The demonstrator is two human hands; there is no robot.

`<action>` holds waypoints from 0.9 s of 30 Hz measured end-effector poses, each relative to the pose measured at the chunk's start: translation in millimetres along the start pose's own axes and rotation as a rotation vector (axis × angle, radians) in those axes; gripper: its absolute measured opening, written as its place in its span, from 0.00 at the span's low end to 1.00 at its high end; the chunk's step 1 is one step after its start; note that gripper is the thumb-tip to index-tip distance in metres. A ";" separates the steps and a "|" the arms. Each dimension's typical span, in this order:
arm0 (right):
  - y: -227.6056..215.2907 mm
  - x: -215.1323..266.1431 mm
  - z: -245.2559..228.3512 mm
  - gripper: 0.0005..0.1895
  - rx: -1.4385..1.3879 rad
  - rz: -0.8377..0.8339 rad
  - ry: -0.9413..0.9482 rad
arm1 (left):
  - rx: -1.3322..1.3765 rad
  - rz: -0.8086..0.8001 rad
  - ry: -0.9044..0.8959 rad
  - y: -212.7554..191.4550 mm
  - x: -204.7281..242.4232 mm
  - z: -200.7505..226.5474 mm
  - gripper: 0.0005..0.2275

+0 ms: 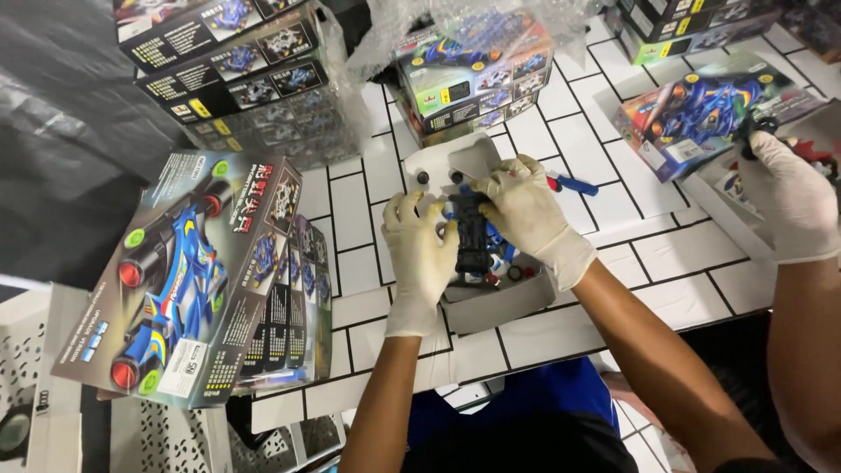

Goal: The person assembles a blue toy car by attaching wheels and a chassis to a body, then places it into a box. They repeat the process with a yellow toy car, attaching wheels and a chassis before placing it into a box.

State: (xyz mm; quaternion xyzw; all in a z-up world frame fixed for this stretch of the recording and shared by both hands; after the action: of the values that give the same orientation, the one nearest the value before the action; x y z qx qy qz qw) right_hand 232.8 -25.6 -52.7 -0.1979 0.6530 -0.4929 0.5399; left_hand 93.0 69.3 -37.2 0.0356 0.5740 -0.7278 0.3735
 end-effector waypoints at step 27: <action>-84.5 -4.9 -39.9 0.15 -0.082 0.334 -0.232 | 1.020 -0.163 -0.524 -42.9 20.6 35.6 0.17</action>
State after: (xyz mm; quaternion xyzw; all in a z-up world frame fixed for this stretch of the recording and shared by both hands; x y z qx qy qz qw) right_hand 175.3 -41.4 19.6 -0.1642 0.6296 -0.3433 0.6774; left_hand 66.5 30.9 -0.4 -0.0147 0.0397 -0.9234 0.3814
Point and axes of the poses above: each hand's wrist, its own x-axis away from the middle knuckle, its own y-axis out of the palm, z = x × y, the point moved 6 cm from there along -x, towards the middle knuckle, and after that the axes turned 3 degrees about y, right-handed, at the moved point
